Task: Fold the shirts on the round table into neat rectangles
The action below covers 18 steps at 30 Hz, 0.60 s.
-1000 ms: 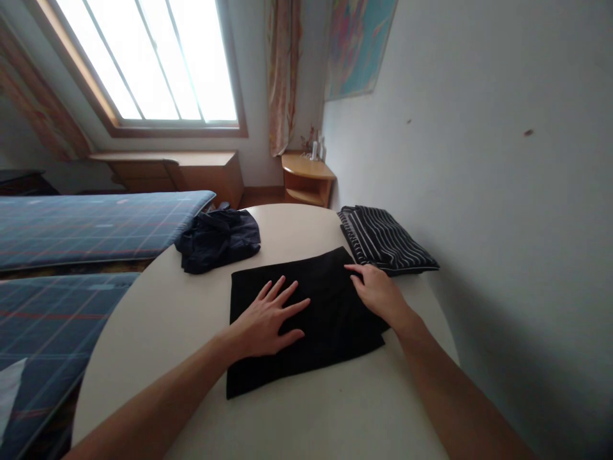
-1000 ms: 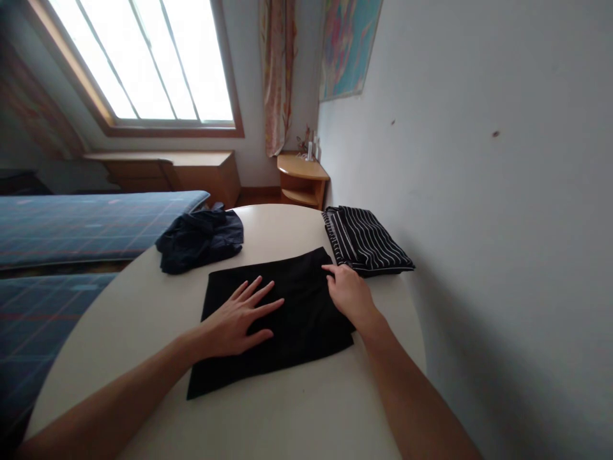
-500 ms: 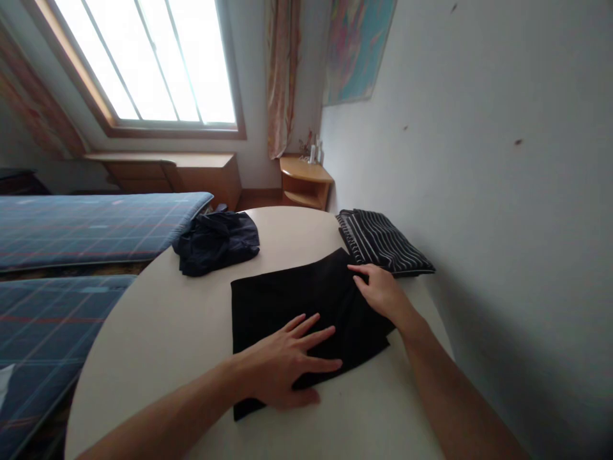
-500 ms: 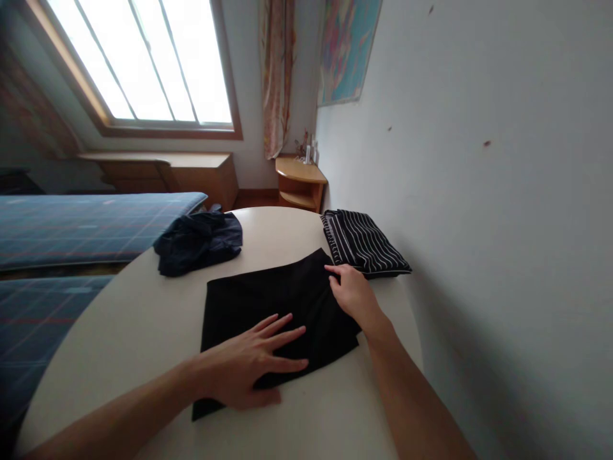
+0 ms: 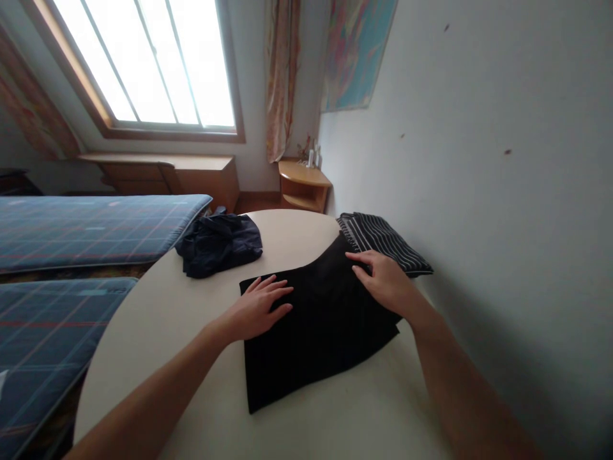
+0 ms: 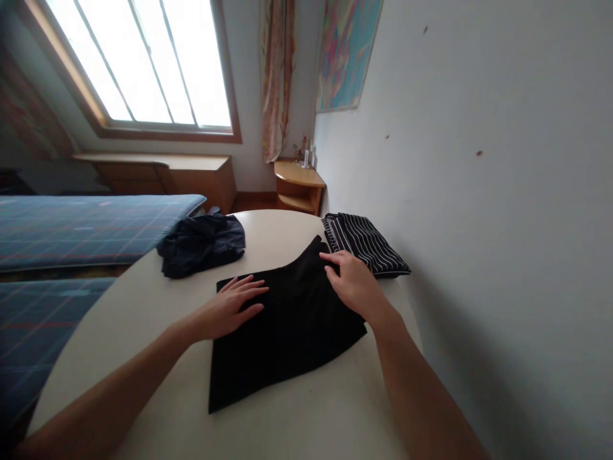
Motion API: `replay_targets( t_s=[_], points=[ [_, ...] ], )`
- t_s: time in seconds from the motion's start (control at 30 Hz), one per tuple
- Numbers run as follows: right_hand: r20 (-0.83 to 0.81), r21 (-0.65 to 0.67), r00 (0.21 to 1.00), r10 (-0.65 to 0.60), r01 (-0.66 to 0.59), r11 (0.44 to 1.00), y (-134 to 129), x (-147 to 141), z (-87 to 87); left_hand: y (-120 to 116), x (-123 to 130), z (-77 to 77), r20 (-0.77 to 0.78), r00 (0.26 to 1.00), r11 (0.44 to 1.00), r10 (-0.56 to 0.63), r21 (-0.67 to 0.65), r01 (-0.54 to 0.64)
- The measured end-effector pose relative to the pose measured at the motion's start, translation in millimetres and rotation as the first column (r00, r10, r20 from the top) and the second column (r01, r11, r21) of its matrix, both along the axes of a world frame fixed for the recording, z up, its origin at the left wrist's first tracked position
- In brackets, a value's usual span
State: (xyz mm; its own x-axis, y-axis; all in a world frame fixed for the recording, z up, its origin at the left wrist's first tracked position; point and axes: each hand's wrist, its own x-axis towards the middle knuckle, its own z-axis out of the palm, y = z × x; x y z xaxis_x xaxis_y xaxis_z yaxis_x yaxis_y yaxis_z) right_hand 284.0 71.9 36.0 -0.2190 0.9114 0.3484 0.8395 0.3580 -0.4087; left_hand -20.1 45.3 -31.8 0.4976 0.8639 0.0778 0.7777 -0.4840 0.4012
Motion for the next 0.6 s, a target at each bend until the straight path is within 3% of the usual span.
replay_targets(
  t_s=[0.13,0.27,0.37,0.5,0.6],
  points=[
    [0.101,0.001,0.994,0.047,-0.047,0.999,-17,-32,25.4,11,-16,10.5,0.194,0.959,0.977,0.208,0.007,-0.214],
    [0.186,-0.061,0.978,0.099,-0.089,0.994,-37,-77,42.6,29,-38,9.0,0.427,0.761,0.872,0.489,-0.246,-0.423],
    [0.241,-0.137,0.955,0.175,-0.145,0.980,-50,-113,49.9,37,-51,5.9,0.458,0.634,0.779,0.623,-0.433,-0.453],
    [0.323,-0.260,0.907,0.270,-0.190,0.947,-62,-159,48.9,35,-57,6.8,0.451,0.584,0.724,0.675,-0.557,-0.407],
    [0.337,-0.298,0.885,0.320,-0.222,0.928,-67,-185,36.0,34,-56,7.8,0.454,0.546,0.698,0.704,-0.587,-0.411]
  ],
)
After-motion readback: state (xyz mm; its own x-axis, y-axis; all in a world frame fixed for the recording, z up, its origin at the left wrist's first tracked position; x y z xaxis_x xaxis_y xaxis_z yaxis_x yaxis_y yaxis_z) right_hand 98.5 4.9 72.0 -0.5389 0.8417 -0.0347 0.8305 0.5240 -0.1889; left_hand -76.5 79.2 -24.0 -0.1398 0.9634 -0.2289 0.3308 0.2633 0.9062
